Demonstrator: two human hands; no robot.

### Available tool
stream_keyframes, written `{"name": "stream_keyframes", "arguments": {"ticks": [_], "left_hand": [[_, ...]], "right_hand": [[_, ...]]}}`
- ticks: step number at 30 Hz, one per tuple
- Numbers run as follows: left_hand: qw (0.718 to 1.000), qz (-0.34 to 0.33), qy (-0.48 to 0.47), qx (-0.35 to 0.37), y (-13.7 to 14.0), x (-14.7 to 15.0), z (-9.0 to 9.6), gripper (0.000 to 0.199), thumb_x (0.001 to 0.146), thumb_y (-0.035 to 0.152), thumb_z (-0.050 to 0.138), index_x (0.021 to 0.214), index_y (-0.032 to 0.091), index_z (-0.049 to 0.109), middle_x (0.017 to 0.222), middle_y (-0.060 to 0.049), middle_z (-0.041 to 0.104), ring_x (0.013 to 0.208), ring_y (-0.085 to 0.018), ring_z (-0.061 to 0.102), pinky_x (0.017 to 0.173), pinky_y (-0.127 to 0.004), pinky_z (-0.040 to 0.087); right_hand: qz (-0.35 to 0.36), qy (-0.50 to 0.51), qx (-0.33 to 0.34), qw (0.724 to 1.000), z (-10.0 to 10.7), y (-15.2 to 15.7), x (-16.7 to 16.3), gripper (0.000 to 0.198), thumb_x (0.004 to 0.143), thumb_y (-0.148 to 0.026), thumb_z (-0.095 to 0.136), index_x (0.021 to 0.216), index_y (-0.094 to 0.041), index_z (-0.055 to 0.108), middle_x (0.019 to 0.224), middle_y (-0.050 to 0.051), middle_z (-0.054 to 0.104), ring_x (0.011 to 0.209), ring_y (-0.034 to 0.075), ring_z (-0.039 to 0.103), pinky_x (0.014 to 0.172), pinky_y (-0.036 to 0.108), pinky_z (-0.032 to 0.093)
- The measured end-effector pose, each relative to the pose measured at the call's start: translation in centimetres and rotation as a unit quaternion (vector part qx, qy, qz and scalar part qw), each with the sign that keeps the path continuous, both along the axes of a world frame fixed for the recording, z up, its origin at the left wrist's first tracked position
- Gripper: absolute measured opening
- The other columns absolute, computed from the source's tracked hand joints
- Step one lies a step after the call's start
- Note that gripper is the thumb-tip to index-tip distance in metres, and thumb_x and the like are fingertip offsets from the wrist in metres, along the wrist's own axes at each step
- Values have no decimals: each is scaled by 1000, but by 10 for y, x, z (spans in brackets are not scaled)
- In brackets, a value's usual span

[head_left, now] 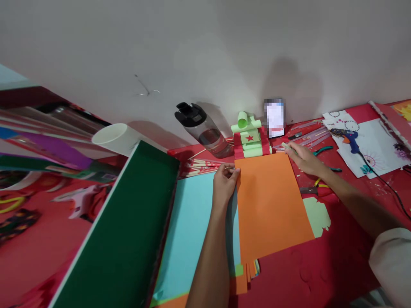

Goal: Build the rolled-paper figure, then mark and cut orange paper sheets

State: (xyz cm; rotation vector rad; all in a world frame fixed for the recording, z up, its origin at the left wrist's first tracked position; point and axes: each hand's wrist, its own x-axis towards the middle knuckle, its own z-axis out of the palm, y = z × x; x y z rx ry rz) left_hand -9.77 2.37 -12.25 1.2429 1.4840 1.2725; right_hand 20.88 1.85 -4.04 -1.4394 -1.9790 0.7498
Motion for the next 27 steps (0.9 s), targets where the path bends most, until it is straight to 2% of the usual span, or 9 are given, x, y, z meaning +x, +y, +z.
{"name": "stream_keyframes", "arguments": {"ticks": [2,4,8,13,21,24,27], "left_hand": [[1000,-2,-4,-5,-1,0,1,35,68,42,79,91,21,63,66,3,62,61,-15,61,62,-26,48],[1000,-6,-7,-9,-1,1,1,36,68,42,79,91,20,63,66,3,61,61,-15,60,61,-26,47],[1000,-5,-10,-7,-3,2,2,34,68,40,79,90,20,63,64,4,60,59,-14,59,60,-25,46],[1000,-4,-12,-10,-4,3,4,34,68,40,79,89,20,63,64,4,61,60,-14,59,61,-25,47],[1000,-2,-9,-11,-4,3,6,32,68,39,79,89,20,64,64,4,61,61,-14,59,62,-25,46],[1000,-3,-12,-7,-4,3,5,33,68,39,79,89,20,64,65,4,60,61,-14,59,63,-25,46],[1000,-10,-13,-4,-3,2,4,34,68,39,80,90,20,64,65,4,60,60,-14,58,62,-25,46]], "right_hand": [[-7,-144,24,989,-1,-1,3,38,111,-49,34,114,-21,60,93,11,74,87,30,69,72,34,42],[-11,-262,36,964,1,-3,8,40,112,-46,32,126,-21,60,89,12,75,81,32,70,68,34,38],[-23,-382,52,922,11,-7,20,45,112,-49,32,130,-22,63,85,14,75,74,33,70,62,34,33],[-26,-433,31,900,23,-12,26,51,112,-54,30,129,-21,65,90,16,77,78,34,71,65,34,36],[-22,-483,-19,875,20,-10,25,58,112,-59,25,137,-22,62,103,17,79,92,36,74,74,35,43],[-11,-489,-22,872,21,-9,24,55,112,-56,27,137,-20,61,105,19,79,95,38,75,74,36,43],[7,-486,-11,874,19,-9,21,48,114,-44,27,132,-16,61,104,20,79,93,38,75,71,35,41]]}}
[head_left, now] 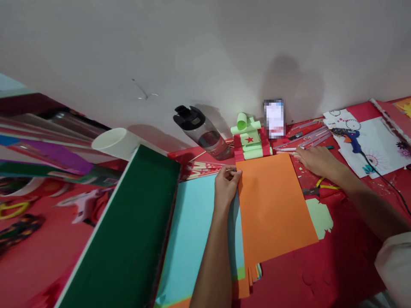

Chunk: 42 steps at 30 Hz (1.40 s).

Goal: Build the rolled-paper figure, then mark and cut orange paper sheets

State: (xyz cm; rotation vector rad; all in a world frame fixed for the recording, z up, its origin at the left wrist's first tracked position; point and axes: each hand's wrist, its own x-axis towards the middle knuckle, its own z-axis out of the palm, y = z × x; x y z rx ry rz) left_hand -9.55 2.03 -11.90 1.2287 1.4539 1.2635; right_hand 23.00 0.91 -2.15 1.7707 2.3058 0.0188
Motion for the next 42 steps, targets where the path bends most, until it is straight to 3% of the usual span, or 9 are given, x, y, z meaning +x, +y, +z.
{"name": "stream_keyframes", "arguments": {"ticks": [4,12,22,27,29,32,36,38,42], "left_hand": [[1000,-1,0,5,0,0,-1,32,69,38,80,90,20,64,65,4,60,61,-13,58,62,-24,46],[1000,2,2,0,0,1,1,29,70,36,78,89,20,64,65,3,60,61,-14,58,62,-24,46],[1000,-3,0,-11,0,1,2,30,69,38,78,89,20,64,66,3,60,62,-14,58,58,-23,43],[1000,1,-2,-2,0,1,1,28,70,37,77,88,21,64,67,3,59,62,-14,56,59,-24,43],[1000,1,-1,4,0,1,0,27,70,37,77,87,21,65,66,3,58,62,-14,56,61,-24,44],[1000,-2,-1,10,1,1,-2,26,70,36,77,87,20,65,67,3,58,62,-13,56,60,-24,43],[1000,-1,-7,8,1,2,-1,25,71,35,77,87,20,65,67,3,58,62,-13,55,59,-23,42],[1000,-2,-8,9,1,2,0,23,72,33,76,87,20,65,67,3,58,62,-13,56,60,-23,43],[1000,-4,-4,10,0,3,1,19,74,30,75,87,20,66,67,3,59,62,-13,56,61,-23,45]], "right_hand": [[0,6,0,1000,-6,1,-1,41,113,-36,28,129,-13,59,102,21,78,87,37,76,66,35,38],[1,5,-21,1000,-4,-1,1,46,113,-44,31,140,-18,58,103,20,79,93,39,76,71,36,44],[-48,-32,-52,997,20,-18,-3,62,106,-42,55,152,-1,44,109,27,77,106,45,75,81,45,54],[-37,84,-75,993,32,-21,3,56,106,-28,46,159,-10,38,119,24,76,108,39,74,86,43,54],[13,195,-88,977,27,-18,2,56,104,-18,41,160,-20,40,130,18,73,118,32,71,94,41,53],[77,366,-117,920,10,-13,-8,49,104,-17,37,147,-26,56,125,11,73,112,23,70,96,36,53],[25,474,-175,862,-20,-5,-22,36,105,-24,35,120,-19,68,102,9,71,79,16,68,71,29,57],[17,472,-174,864,-31,0,-21,33,105,-24,36,117,-18,66,102,9,71,76,16,68,71,29,57],[31,389,-101,915,-34,9,-9,30,103,-22,39,115,-17,67,111,12,75,93,20,72,87,35,55]]}}
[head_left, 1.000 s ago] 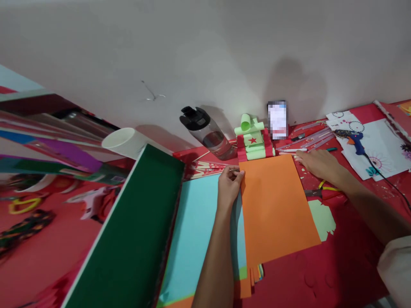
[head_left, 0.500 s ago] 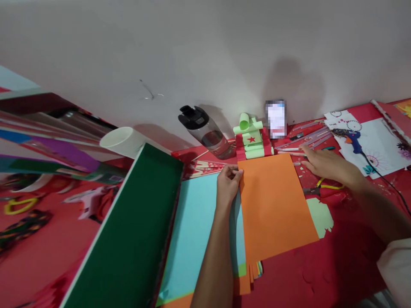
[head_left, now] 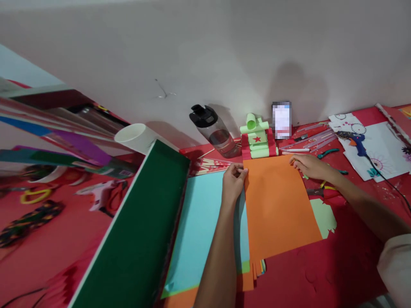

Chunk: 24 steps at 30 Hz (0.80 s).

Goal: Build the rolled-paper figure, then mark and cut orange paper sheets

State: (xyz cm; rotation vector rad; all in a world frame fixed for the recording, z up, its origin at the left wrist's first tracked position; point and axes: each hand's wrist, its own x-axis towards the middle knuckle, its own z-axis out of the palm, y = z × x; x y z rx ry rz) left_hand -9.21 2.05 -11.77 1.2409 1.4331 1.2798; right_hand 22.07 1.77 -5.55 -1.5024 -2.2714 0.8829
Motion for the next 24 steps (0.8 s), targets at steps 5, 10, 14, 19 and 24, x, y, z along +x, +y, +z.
{"name": "stream_keyframes", "arguments": {"ticks": [5,10,14,19,24], "left_hand": [[1000,-2,-1,6,0,0,-1,18,75,30,75,87,20,66,68,3,58,63,-13,56,62,-24,44],[1000,-2,-3,6,1,0,-2,20,75,31,75,88,20,65,67,4,58,59,-13,55,62,-25,45],[1000,3,4,9,0,1,-1,17,76,29,74,87,20,66,67,3,59,61,-14,57,63,-25,46],[1000,7,5,3,0,1,-1,16,76,29,74,88,20,67,69,3,59,63,-13,57,64,-24,46],[1000,11,1,-3,-2,2,1,16,76,29,74,88,21,66,68,4,58,60,-13,55,62,-24,45]], "right_hand": [[-40,-12,45,998,13,1,5,29,102,-25,42,116,-17,67,108,12,77,100,25,73,93,40,53],[-96,262,-82,957,8,4,-10,28,96,-33,50,117,-21,65,110,9,73,87,20,73,73,32,59],[-111,376,-135,910,-7,9,-26,26,81,-28,65,106,-21,62,89,2,68,74,16,68,65,29,58],[-100,372,-155,910,-25,12,-37,36,77,-36,77,100,-22,53,77,-4,63,61,12,65,53,22,48],[-93,367,-157,912,-34,12,-39,41,82,-48,76,97,-24,46,75,-6,59,58,10,57,52,22,48]]}}
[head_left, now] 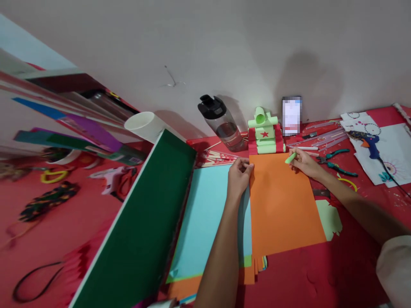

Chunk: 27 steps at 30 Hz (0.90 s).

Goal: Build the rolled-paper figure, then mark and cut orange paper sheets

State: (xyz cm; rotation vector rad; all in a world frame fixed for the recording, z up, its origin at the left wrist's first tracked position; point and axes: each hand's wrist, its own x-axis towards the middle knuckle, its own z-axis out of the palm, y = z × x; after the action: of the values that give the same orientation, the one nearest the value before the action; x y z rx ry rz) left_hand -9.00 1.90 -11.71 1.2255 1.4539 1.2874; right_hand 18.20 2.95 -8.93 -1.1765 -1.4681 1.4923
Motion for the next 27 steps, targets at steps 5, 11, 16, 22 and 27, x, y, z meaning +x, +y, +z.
{"name": "stream_keyframes", "arguments": {"ticks": [5,11,16,22,27], "left_hand": [[1000,0,0,-10,-1,1,3,18,75,30,75,88,21,66,69,3,60,63,-14,58,63,-25,46],[1000,-4,0,-10,-2,0,5,21,75,33,75,89,21,65,68,3,60,61,-14,57,61,-25,45],[999,0,5,-33,-3,0,7,24,73,35,75,90,21,64,69,3,59,61,-14,56,61,-26,44],[1000,-5,4,-27,-3,-1,6,23,73,35,75,89,21,64,72,2,60,64,-14,57,63,-26,45],[1000,-3,4,-14,-3,-2,3,22,75,32,74,91,20,66,70,3,59,64,-14,57,63,-25,45]], "right_hand": [[3,-12,14,1000,1,0,-2,44,89,-64,67,101,-24,50,77,-5,59,57,11,55,45,20,43],[-21,-47,-5,999,3,-1,0,56,96,-62,59,131,-19,63,58,-8,52,41,9,44,36,18,33],[-26,-68,3,997,6,-4,1,68,94,-61,62,142,-13,65,45,-10,45,36,11,41,36,19,31],[-26,-42,23,999,5,-4,4,75,96,-65,58,148,-11,63,41,-11,37,33,11,35,36,22,28],[-44,-26,24,998,5,-5,5,77,96,-67,58,147,-9,64,41,-11,38,34,11,33,38,23,26]]}}
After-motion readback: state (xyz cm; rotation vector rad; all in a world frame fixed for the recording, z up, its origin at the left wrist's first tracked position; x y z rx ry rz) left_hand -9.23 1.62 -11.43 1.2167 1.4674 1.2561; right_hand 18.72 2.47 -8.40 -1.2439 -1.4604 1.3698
